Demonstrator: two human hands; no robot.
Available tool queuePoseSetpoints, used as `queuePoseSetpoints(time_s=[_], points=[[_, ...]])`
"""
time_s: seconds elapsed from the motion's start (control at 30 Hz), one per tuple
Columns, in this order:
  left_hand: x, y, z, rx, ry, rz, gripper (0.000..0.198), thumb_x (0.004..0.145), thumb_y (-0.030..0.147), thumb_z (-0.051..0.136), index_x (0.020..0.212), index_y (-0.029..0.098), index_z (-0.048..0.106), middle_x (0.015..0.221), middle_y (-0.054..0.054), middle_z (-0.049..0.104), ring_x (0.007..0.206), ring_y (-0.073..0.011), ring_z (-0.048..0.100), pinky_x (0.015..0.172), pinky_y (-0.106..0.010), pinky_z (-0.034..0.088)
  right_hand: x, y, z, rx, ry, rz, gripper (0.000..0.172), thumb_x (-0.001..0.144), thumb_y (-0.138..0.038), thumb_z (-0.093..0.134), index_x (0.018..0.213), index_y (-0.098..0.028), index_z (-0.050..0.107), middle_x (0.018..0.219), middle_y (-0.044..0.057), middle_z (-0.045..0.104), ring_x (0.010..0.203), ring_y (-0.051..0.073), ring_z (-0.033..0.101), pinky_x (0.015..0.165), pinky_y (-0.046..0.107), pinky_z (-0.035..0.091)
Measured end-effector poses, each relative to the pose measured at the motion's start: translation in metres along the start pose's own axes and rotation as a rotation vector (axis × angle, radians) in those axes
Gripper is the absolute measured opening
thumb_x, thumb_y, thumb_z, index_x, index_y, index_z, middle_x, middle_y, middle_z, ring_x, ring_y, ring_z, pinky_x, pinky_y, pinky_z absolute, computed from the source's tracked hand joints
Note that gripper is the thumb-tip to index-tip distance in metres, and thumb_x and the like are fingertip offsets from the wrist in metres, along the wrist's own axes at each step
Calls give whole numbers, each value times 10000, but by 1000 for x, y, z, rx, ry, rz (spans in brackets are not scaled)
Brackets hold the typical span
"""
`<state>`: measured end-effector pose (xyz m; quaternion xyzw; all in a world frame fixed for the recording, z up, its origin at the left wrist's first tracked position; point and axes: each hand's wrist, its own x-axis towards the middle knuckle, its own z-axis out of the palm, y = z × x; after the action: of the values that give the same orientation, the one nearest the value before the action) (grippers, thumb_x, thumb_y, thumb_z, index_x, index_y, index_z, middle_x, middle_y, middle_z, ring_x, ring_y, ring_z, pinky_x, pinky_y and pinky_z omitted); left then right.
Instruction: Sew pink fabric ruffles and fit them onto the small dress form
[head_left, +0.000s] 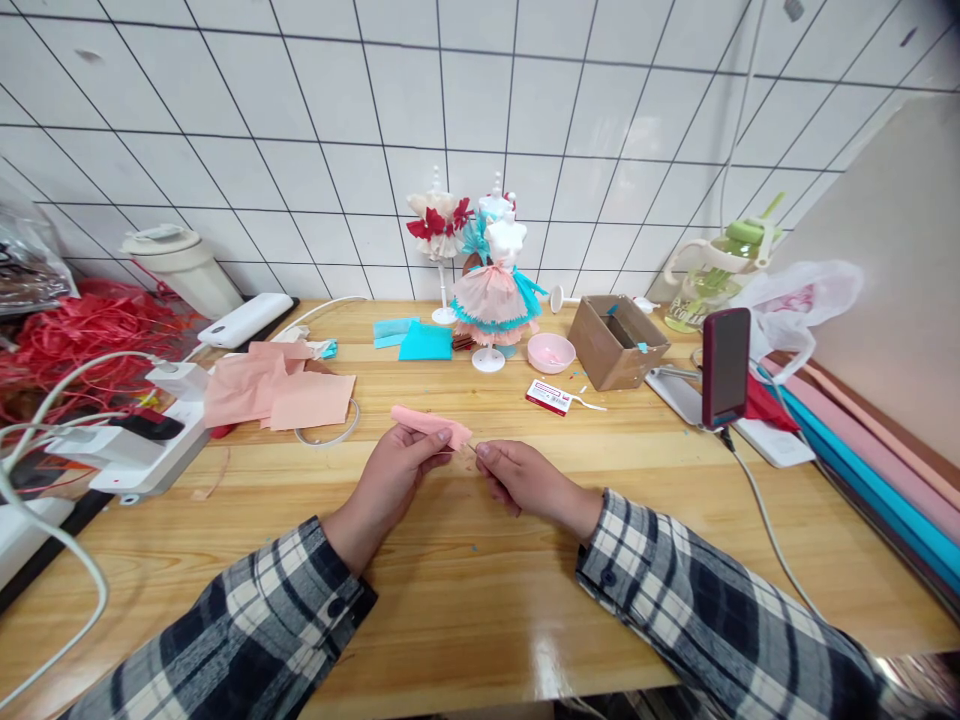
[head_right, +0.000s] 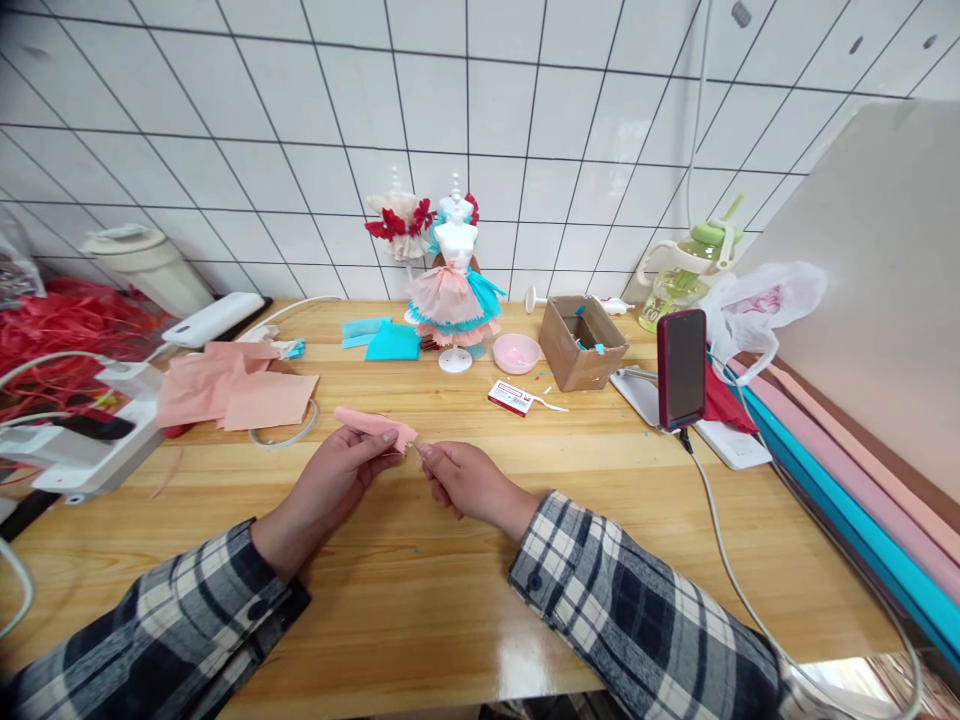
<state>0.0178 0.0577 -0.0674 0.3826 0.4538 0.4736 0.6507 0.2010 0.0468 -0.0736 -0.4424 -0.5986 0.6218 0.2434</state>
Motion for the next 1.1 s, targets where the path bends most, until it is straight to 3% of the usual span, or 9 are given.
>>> queuePoseSetpoints(time_s=[0.3,0.73,1.1], points=[[-2,3,3,22,-30,29,199,666,299,810,779,167,713,817,-30,720,790,-157,645,726,-246,495,0,0,1,-21,-6,-14,492,923,-655,338,738,-209,438,489,-57,460,398,87,391,347,180,350],[-1,1,1,22,2,3,216,661,318,809,785,155,738,813,-47,733,767,-159,645,722,-252,496,0,0,0,-23,0,10,428,948,-575,363,731,-211,420,495,-66,424,398,89,383,351,190,358],[-1,3,3,28,-19,16,218,669,315,811,790,152,732,830,-54,725,793,-167,642,722,-255,502,0,1,1,-38,16,-17,472,928,-639,347,767,-209,455,518,-58,438,425,94,401,347,181,362]])
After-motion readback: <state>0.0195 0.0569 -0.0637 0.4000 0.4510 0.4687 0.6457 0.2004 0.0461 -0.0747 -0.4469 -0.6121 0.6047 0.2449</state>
